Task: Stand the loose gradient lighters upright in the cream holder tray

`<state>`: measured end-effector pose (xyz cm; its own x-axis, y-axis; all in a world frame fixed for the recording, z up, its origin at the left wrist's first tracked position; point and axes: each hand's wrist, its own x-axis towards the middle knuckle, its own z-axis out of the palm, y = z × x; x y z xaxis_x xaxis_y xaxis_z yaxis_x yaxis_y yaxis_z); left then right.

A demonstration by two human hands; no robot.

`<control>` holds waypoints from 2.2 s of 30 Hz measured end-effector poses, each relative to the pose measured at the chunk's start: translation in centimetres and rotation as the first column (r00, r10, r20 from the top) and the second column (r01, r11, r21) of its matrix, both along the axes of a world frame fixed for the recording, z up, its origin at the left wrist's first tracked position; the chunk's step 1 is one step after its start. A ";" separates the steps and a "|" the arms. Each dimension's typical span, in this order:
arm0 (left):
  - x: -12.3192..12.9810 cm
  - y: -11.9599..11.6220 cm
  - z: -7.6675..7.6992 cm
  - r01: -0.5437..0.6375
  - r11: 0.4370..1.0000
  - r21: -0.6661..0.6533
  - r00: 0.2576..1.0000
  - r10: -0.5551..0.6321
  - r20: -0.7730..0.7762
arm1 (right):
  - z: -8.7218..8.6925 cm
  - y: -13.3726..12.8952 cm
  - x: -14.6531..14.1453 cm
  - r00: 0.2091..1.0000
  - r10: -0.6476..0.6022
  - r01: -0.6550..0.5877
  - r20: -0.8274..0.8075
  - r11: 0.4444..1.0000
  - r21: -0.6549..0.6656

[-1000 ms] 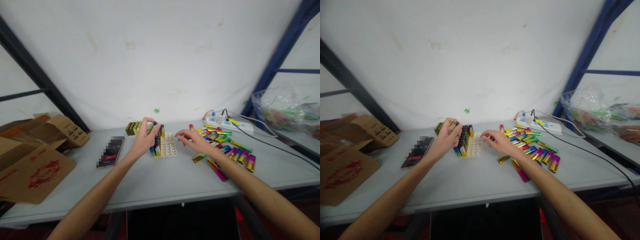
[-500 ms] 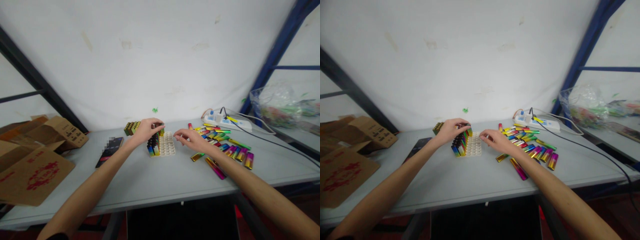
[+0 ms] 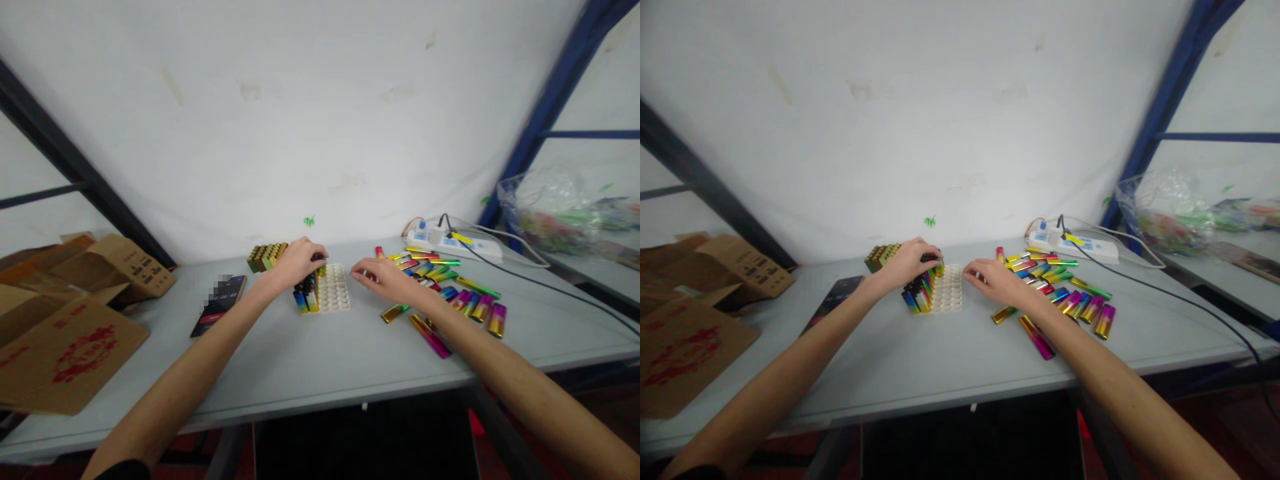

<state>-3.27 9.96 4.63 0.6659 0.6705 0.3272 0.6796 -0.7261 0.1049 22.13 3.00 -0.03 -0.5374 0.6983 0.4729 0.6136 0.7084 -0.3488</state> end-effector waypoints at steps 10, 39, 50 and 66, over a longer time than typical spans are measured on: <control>-0.6 0.6 -0.3 0.034 0.998 -0.052 0.994 -0.028 0.103 | -1.3 2.5 3.8 0.913 -0.317 0.308 0.257 0.948 0.077; -2.4 -4.8 -1.6 0.053 0.996 0.066 0.928 -0.073 0.366 | -2.4 4.8 2.5 0.784 -0.441 0.475 0.437 0.879 0.033; -1.6 -6.2 -0.8 -0.005 0.982 0.189 0.853 -0.094 0.513 | -1.5 2.9 0.8 0.903 -0.180 0.076 -0.391 0.960 -0.269; 1.2 -8.5 -0.5 0.400 0.861 -0.313 0.419 0.132 0.898 | 0.1 -1.1 -2.1 0.874 -0.038 -0.008 -0.485 0.996 -0.093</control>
<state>-2.11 1.46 4.18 0.2809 0.8259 0.4888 -0.0909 -0.4841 0.8703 20.07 1.86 0.05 -0.2453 0.7558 0.6071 0.3609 0.6525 -0.6664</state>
